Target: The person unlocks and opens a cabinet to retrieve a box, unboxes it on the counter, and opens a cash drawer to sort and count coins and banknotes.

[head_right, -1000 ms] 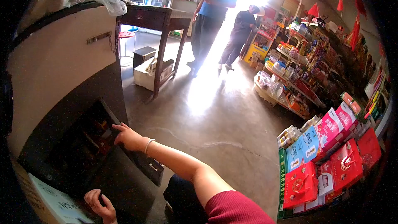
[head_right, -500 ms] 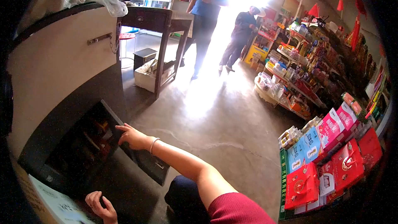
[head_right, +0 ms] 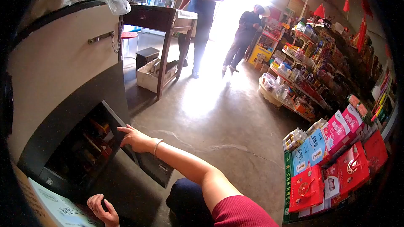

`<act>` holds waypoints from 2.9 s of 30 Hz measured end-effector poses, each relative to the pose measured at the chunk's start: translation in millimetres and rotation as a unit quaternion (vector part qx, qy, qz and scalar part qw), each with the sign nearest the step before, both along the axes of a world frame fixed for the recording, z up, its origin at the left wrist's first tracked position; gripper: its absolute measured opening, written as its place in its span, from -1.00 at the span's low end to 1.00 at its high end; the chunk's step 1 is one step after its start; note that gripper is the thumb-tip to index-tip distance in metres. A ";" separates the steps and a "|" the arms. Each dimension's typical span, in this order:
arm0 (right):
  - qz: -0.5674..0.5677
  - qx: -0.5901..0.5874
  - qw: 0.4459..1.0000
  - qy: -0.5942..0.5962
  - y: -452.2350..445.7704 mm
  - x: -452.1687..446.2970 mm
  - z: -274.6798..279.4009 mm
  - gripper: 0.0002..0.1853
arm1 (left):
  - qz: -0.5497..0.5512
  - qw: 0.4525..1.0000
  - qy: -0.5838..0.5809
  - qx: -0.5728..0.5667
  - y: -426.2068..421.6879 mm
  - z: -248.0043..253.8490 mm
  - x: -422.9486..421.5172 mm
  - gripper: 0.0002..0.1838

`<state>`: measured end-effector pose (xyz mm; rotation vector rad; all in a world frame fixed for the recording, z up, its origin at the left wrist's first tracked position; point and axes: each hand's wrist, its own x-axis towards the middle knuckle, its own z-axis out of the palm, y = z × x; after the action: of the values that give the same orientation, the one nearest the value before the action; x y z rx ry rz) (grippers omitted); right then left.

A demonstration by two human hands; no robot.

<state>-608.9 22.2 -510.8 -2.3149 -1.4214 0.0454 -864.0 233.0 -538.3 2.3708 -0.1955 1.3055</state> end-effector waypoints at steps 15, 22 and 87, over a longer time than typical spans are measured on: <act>-0.004 0.023 1.000 -0.019 -1.9 1.5 -5.1 -0.47 | 0.094 0.948 0.278 -0.124 15.4 -151.9 102.5 -0.58; -0.024 0.033 0.999 -0.025 3.8 4.7 2.5 -0.49 | 0.234 0.832 0.503 -0.027 82.8 -230.7 191.5 -0.52; -0.119 0.033 0.992 0.023 29.2 -5.3 8.6 -0.64 | 0.086 0.890 0.404 -0.191 221.8 -239.8 283.3 -0.66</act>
<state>-614.2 51.4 -502.2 -2.3943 -1.1005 -0.0169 -580.7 454.8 -778.0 2.3835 0.4856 0.2738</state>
